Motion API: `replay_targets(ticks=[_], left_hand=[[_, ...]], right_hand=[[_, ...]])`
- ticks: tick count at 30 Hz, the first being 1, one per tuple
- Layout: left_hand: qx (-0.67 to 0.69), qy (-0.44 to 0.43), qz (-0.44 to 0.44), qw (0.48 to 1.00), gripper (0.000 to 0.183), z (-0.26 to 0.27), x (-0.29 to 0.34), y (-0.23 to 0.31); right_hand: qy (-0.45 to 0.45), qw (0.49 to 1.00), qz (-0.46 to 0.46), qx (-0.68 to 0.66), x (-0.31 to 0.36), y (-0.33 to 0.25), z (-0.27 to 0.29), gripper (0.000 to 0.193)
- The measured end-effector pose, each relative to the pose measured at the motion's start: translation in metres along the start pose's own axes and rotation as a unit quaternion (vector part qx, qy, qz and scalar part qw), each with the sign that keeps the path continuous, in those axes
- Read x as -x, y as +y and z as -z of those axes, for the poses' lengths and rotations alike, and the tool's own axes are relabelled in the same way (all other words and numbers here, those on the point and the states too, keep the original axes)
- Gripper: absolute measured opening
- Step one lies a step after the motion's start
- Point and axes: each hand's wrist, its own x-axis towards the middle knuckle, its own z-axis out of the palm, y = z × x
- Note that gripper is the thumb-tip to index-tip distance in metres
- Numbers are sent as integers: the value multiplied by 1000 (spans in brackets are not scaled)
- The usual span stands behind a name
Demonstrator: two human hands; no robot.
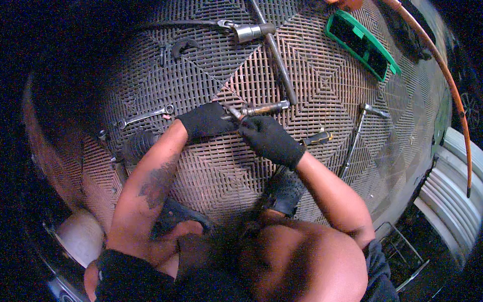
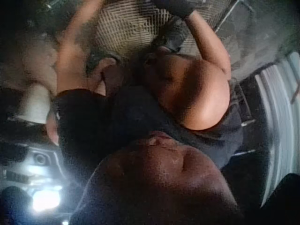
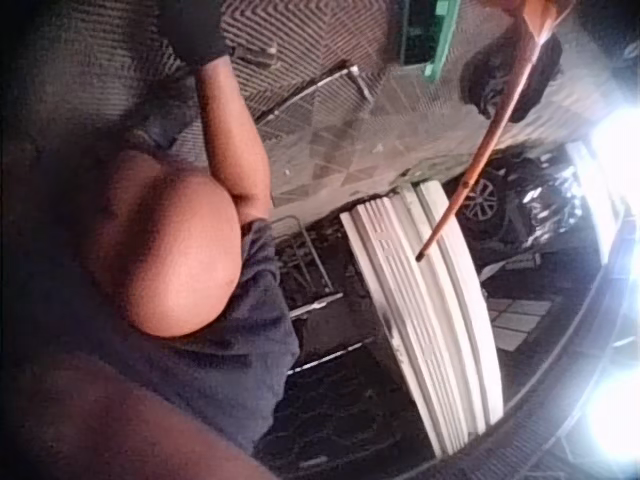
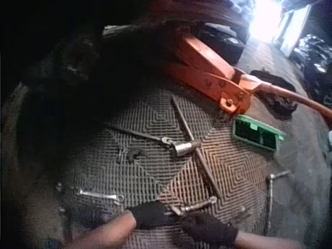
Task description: The person works on a steering rack component on the floor, using pliers to loosen a metal clamp and then using a metal bar to slide a rubber boot along the shaft.
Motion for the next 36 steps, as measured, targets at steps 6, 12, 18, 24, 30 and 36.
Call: replay_targets(ticks=[6, 12, 18, 24, 30, 36], left_hand=[[-20, -18, 63, 998, 59, 14, 18, 10], [1, -28, 51, 998, 66, 13, 16, 5], [-41, -23, 61, 997, 63, 17, 19, 21], [-97, 52, 55, 992, 46, 45, 35, 39], [-221, 103, -49, 969, 37, 25, 33, 109], [-237, 354, -243, 872, 34, -109, -1, 165]], right_hand=[[66, 989, 39, 127, 63, 34, 25, 33], [247, 930, 81, 261, 84, 85, 84, 42], [288, 849, 213, 389, 75, 143, 110, 44], [287, 816, 233, 444, 65, 145, 111, 40], [275, 883, 205, 322, 75, 132, 115, 42], [188, 952, 157, 186, 83, 61, 93, 54]])
